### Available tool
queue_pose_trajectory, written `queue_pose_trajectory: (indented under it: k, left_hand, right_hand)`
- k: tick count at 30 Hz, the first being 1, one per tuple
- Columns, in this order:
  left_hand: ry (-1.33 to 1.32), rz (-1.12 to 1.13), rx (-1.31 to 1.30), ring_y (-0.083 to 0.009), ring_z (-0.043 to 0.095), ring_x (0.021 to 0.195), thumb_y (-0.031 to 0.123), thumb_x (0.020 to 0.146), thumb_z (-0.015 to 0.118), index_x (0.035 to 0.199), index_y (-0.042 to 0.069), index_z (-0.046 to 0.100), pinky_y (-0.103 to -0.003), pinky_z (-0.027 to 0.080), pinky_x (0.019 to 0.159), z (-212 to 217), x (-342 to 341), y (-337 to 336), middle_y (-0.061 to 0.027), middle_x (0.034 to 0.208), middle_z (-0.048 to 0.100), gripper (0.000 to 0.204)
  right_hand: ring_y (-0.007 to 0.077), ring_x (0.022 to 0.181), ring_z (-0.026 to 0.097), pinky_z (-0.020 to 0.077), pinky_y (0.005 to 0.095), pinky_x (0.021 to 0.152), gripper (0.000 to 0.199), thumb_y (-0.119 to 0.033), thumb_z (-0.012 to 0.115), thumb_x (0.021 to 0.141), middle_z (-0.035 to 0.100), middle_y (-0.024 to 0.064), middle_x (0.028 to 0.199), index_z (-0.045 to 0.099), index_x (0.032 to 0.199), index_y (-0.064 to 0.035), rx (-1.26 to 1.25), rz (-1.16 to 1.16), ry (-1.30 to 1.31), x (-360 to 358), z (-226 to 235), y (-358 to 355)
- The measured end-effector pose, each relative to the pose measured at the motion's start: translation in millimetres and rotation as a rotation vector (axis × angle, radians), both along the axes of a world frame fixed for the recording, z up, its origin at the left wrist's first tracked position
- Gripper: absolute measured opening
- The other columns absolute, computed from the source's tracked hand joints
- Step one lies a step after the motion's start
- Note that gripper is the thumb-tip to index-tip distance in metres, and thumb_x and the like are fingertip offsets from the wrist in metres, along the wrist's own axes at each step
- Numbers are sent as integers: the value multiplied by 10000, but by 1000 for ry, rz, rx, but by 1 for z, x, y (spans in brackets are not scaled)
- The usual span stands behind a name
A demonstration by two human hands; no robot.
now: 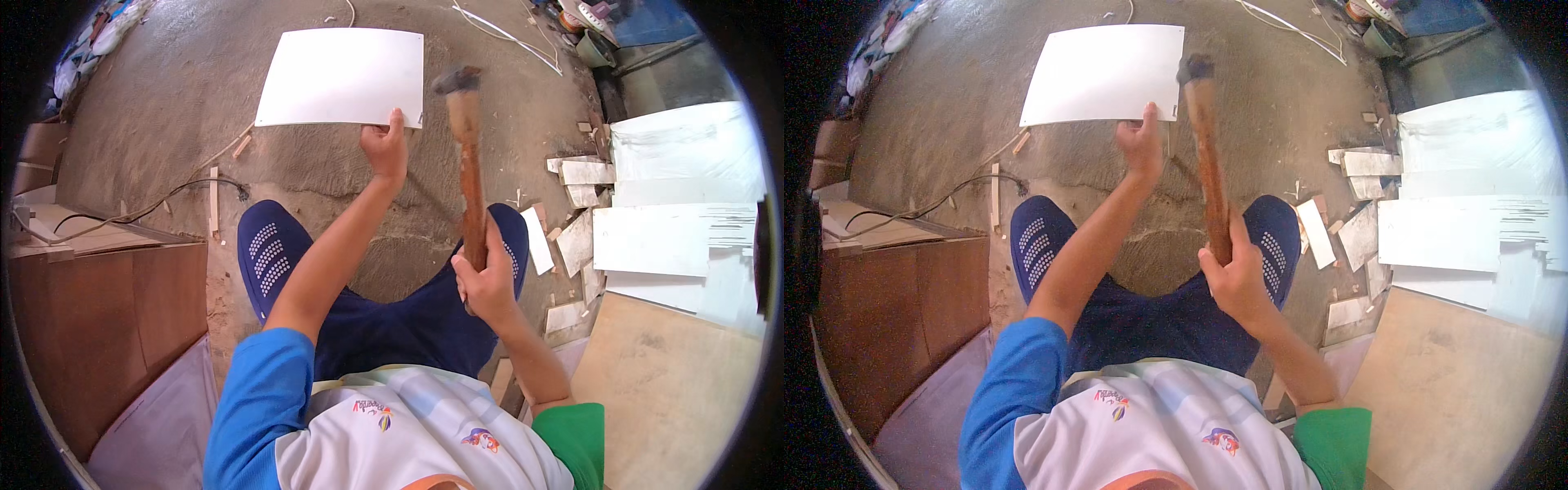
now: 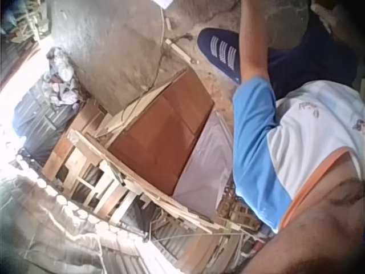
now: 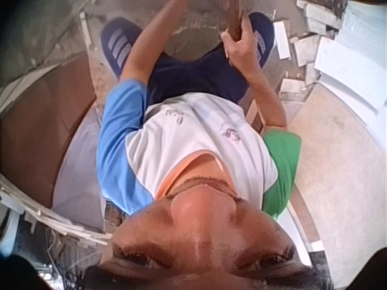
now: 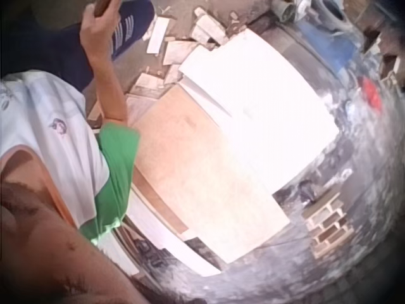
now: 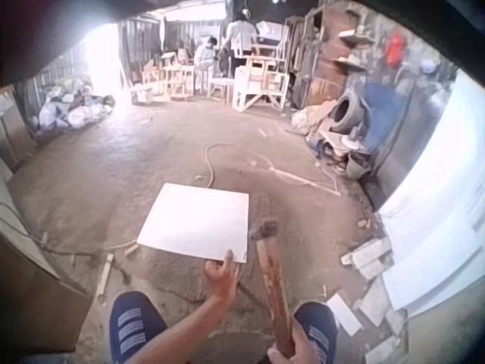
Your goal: The person aligns a thin white board with a wooden strip on the floor and hammers a small nail into the corner to join them.
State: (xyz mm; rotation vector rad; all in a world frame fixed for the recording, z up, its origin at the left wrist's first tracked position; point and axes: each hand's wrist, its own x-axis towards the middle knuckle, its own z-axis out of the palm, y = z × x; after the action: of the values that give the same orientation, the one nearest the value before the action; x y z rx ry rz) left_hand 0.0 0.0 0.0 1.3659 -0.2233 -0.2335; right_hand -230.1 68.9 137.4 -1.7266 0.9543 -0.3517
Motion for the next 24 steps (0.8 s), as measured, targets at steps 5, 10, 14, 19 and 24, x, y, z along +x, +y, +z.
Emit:
queue_pose_trajectory:
  k: [5, 10, 14, 19, 24]
  left_hand:
    - [41, 23, -14, -89, 503, 596, 218, 841, 672, 857, -5, 619, -265, 386, 499, -10, -6, 14, -19, 740, 603, 230]
    - [70, 0, -118, -94, 531, 672, 193, 844, 667, 894, -7, 605, -261, 420, 575, 12, -9, 6, -30, 799, 608, 215]
    - [66, 50, -183, -99, 533, 683, 187, 842, 669, 906, -18, 597, -266, 421, 591, 5, -6, -6, -37, 809, 605, 226]
    - [34, 66, -135, -99, 537, 679, 177, 850, 657, 854, -19, 588, -286, 421, 567, 6, -3, -5, -47, 793, 597, 208]
    - [73, -19, -161, -117, 547, 623, 184, 862, 639, 807, -1, 569, -280, 409, 478, -6, 1, -4, -58, 757, 580, 205]
  right_hand:
    - [238, 744, 629, 485, 304, 682, 630, -63, 561, 790, 594, 212, 841, 309, 1360, 31, 117, 44, 103, -4, -9, 7]
    - [248, 704, 631, 485, 309, 659, 624, -61, 563, 789, 588, 191, 806, 312, 1353, 30, 7, -24, -14, -1, 0, 1]
    - [297, 687, 640, 486, 315, 647, 625, -54, 561, 786, 578, 197, 793, 313, 1353, 29, -22, 26, 59, -1, -20, -5]
    - [289, 717, 640, 489, 318, 659, 621, -52, 563, 788, 583, 213, 815, 311, 1347, 51, -67, 15, 0, 0, -7, -5]
    - [196, 603, 607, 472, 292, 528, 580, -52, 569, 799, 581, 154, 783, 339, 1321, 49, 22, -16, -30, 2, -1, -18]
